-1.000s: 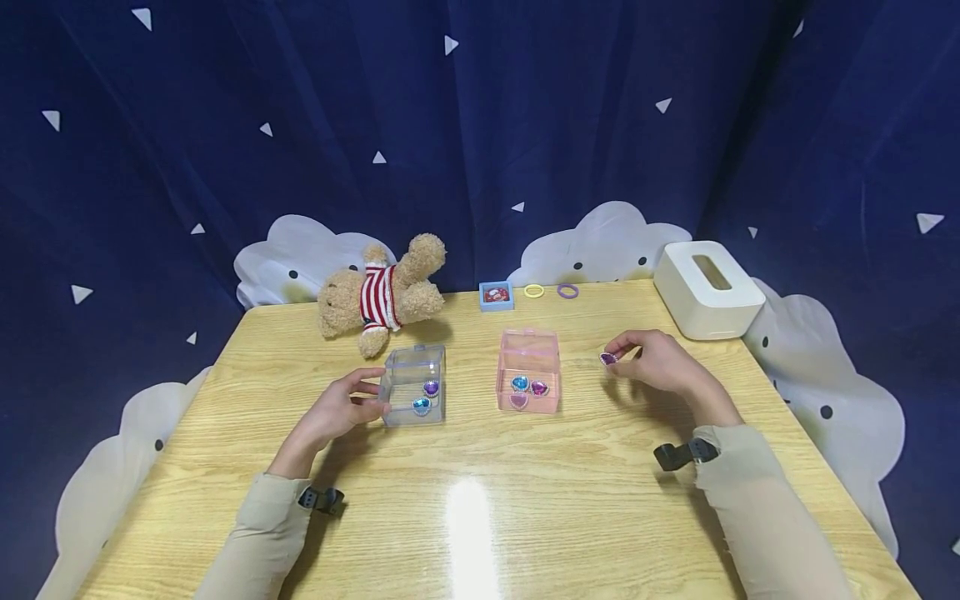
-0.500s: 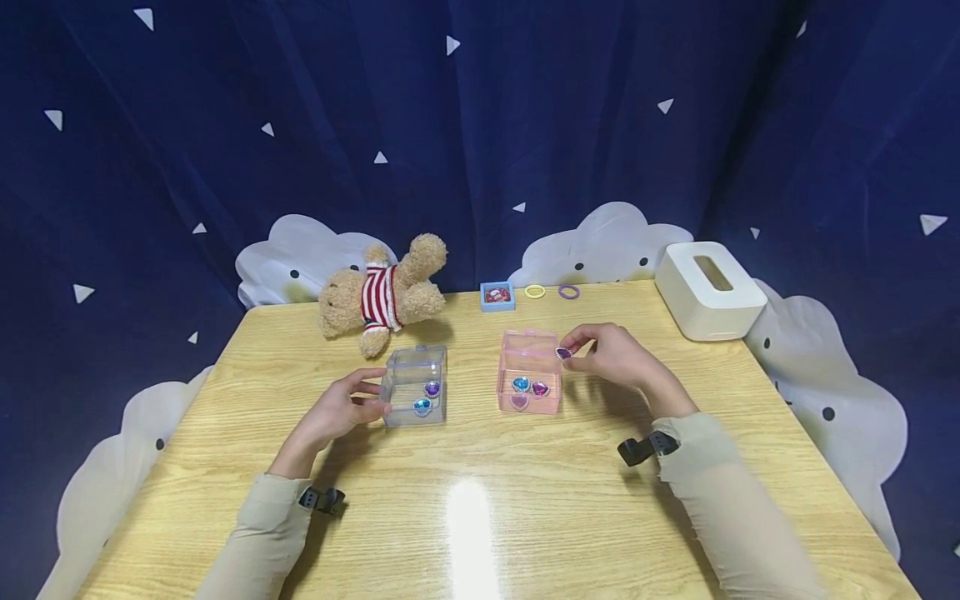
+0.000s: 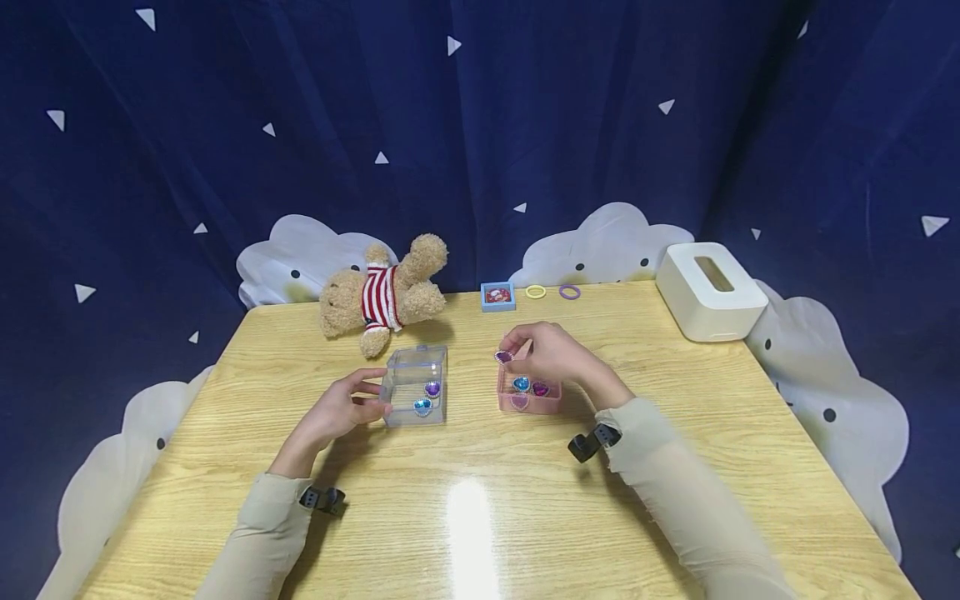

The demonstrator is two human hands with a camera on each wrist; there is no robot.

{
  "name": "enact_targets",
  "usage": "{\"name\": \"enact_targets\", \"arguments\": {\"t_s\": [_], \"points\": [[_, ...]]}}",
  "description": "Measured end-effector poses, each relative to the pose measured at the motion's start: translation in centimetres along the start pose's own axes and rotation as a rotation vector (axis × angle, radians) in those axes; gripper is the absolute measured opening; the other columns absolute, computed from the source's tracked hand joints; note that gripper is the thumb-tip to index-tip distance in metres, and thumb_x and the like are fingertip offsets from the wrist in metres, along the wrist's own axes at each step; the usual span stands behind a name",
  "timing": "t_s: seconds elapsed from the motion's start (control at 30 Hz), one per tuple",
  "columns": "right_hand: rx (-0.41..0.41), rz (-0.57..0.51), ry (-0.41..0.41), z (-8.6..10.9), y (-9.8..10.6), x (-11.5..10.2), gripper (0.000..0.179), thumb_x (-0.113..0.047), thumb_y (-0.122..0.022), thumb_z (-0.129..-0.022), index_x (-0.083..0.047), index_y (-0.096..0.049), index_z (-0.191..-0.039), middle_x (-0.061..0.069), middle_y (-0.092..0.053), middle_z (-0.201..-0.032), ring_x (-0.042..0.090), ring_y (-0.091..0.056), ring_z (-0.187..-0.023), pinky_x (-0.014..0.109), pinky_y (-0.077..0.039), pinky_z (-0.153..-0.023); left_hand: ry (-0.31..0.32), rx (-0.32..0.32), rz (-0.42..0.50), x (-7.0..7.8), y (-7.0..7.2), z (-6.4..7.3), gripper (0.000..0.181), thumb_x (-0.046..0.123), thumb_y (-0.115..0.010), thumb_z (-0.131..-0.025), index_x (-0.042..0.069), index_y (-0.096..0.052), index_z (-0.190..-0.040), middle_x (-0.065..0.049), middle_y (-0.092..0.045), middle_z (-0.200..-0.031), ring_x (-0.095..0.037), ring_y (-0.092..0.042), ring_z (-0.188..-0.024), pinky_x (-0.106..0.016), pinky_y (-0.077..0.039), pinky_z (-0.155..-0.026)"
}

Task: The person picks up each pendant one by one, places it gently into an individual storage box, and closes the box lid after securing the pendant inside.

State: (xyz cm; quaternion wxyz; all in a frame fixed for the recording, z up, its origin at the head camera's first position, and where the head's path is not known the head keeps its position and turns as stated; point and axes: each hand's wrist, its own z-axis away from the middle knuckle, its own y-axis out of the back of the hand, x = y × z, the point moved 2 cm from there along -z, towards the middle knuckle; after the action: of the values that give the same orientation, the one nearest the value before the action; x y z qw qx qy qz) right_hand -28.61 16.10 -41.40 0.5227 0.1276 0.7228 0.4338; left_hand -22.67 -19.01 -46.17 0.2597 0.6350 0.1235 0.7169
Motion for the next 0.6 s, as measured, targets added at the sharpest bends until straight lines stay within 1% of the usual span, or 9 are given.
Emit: {"name": "enact_targets", "arguments": {"t_s": [0.17, 0.27, 0.33, 0.47, 0.6], "points": [[-0.042, 0.026, 0.047, -1.3, -1.5, -1.6, 0.026, -0.022, -0.077, -0.081, -0.018, -0.072, -0.106, -0.003, -0.073, -0.098, 0.007, -0.059, -0.07, 0.025, -0.051, -0.065, -0.005, 0.007, 0.003, -0.1, 0.0, 0.0, 0.066, 0.015, -0.076, -0.088, 0.008, -0.047, -0.147, -0.023, -0.062, -0.129, -0.041, -0.063, -0.115, -0.042, -0.057, -0.088], [-0.068, 0.038, 0.055, -2.0, -2.3, -2.5, 0.027, -0.025, -0.077, -0.082, -0.019, -0.072, -0.108, -0.004, -0.074, -0.104, 0.007, -0.061, -0.073, 0.025, -0.051, -0.068, -0.005, 0.005, 0.006, -0.1, 0.1, 0.0, 0.065, 0.015, -0.076, -0.088, 0.008, -0.048, -0.147, -0.023, -0.061, -0.129, -0.041, -0.063, -0.116, -0.042, -0.057, -0.089], [-0.084, 0.037, 0.052, -2.3, -2.9, -3.0, 0.027, -0.027, -0.077, -0.083, -0.02, -0.072, -0.109, -0.005, -0.074, -0.105, 0.008, -0.062, -0.074, 0.026, -0.051, -0.067, -0.002, 0.004, 0.007, 0.0, 0.0, 0.0, 0.065, 0.015, -0.076, -0.088, 0.009, -0.048, -0.147, -0.023, -0.061, -0.129, -0.041, -0.063, -0.116, -0.042, -0.056, -0.089], [-0.102, 0.019, 0.058, -3.0, -4.1, -3.9, 0.026, -0.025, -0.077, -0.085, -0.02, -0.072, -0.109, -0.006, -0.074, -0.107, 0.007, -0.062, -0.076, 0.025, -0.051, -0.069, 0.0, 0.004, 0.002, 0.0, 0.1, 0.1, 0.065, 0.015, -0.076, -0.088, 0.009, -0.048, -0.146, -0.023, -0.061, -0.129, -0.041, -0.063, -0.116, -0.042, -0.056, -0.089], [-0.114, 0.005, 0.062, -3.5, -5.3, -4.7, 0.026, -0.022, -0.077, -0.085, -0.02, -0.073, -0.11, -0.006, -0.074, -0.109, 0.01, -0.063, -0.078, 0.025, -0.051, -0.069, -0.001, 0.003, -0.001, 0.0, 0.0, 0.1, 0.065, 0.014, -0.076, -0.088, 0.009, -0.047, -0.147, -0.024, -0.061, -0.129, -0.041, -0.063, -0.116, -0.043, -0.057, -0.088]]}}
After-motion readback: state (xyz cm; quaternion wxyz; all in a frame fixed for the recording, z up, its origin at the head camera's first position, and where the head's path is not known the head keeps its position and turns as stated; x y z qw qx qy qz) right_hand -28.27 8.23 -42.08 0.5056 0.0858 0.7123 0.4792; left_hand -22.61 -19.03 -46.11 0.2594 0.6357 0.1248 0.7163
